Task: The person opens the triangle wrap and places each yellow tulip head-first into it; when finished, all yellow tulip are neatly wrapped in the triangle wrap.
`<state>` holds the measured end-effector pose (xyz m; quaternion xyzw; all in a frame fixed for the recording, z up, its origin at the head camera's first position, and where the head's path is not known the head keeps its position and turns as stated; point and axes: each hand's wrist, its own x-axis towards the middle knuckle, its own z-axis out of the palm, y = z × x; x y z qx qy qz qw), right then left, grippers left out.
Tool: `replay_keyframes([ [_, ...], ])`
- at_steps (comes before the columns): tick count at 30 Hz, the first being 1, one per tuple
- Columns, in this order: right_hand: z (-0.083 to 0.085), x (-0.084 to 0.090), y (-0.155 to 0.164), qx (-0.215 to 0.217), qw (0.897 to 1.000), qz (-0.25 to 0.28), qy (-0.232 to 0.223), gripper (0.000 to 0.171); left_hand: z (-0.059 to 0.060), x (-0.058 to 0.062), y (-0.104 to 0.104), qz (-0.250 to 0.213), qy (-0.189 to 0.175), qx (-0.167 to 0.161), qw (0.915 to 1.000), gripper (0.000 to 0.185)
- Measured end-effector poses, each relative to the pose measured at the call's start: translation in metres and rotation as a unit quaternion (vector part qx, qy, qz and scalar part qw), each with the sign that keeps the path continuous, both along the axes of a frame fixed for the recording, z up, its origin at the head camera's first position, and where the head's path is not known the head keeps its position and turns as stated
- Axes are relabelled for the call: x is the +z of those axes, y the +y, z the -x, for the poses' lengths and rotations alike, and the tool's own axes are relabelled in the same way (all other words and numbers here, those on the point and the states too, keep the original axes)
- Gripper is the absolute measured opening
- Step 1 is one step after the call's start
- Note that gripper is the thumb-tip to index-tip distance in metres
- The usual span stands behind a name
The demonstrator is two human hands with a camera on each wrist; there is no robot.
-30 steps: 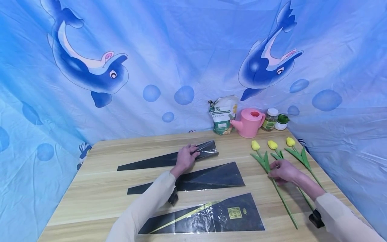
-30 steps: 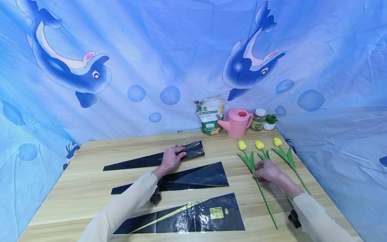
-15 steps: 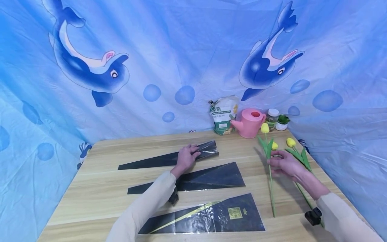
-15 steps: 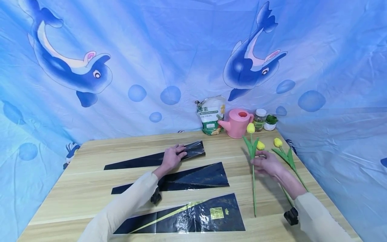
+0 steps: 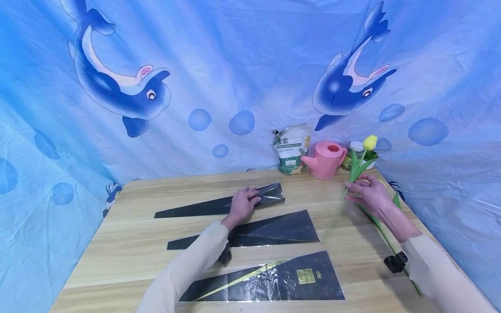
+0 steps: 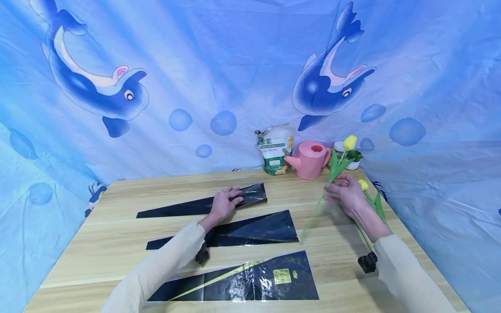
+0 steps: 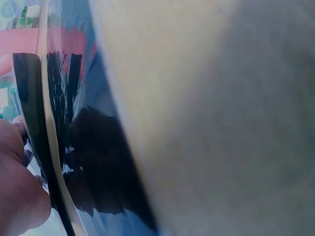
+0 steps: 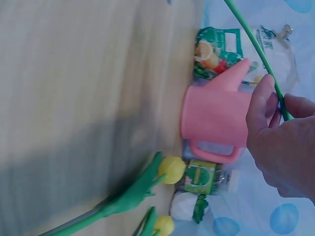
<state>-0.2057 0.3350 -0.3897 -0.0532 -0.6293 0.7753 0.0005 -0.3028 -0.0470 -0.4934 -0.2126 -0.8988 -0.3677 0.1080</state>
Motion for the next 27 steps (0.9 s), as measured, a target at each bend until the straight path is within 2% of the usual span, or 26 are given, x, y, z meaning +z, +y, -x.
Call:
replay_keyframes([
  [7,0.016,0.013,-0.009,-0.049,0.999,-0.002,0.015,0.036,-0.001,0.001,0.000,0.005,-0.006,-0.001,1.0000,0.029],
  [11,0.025,0.015,-0.018,-0.095,0.995,0.027,0.027,0.035,-0.001,0.002,0.001,0.004,-0.006,-0.002,1.0000,0.029],
  [16,0.038,0.011,-0.026,-0.145,0.986,0.073,0.050,0.040,-0.002,0.004,0.001,0.002,-0.004,-0.004,1.0000,0.029],
  [19,0.045,0.007,-0.029,-0.173,0.979,0.089,0.059,0.042,-0.002,0.004,0.002,-0.001,-0.015,0.001,0.9999,0.030],
  [23,0.053,-0.001,-0.036,-0.208,0.969,0.115,0.063,0.044,-0.003,0.003,0.003,-0.001,-0.033,0.009,0.9994,0.031],
  [27,0.061,-0.007,-0.048,-0.231,0.962,0.134,0.062,0.043,-0.004,0.003,0.003,0.000,-0.030,0.008,0.9995,0.031],
])
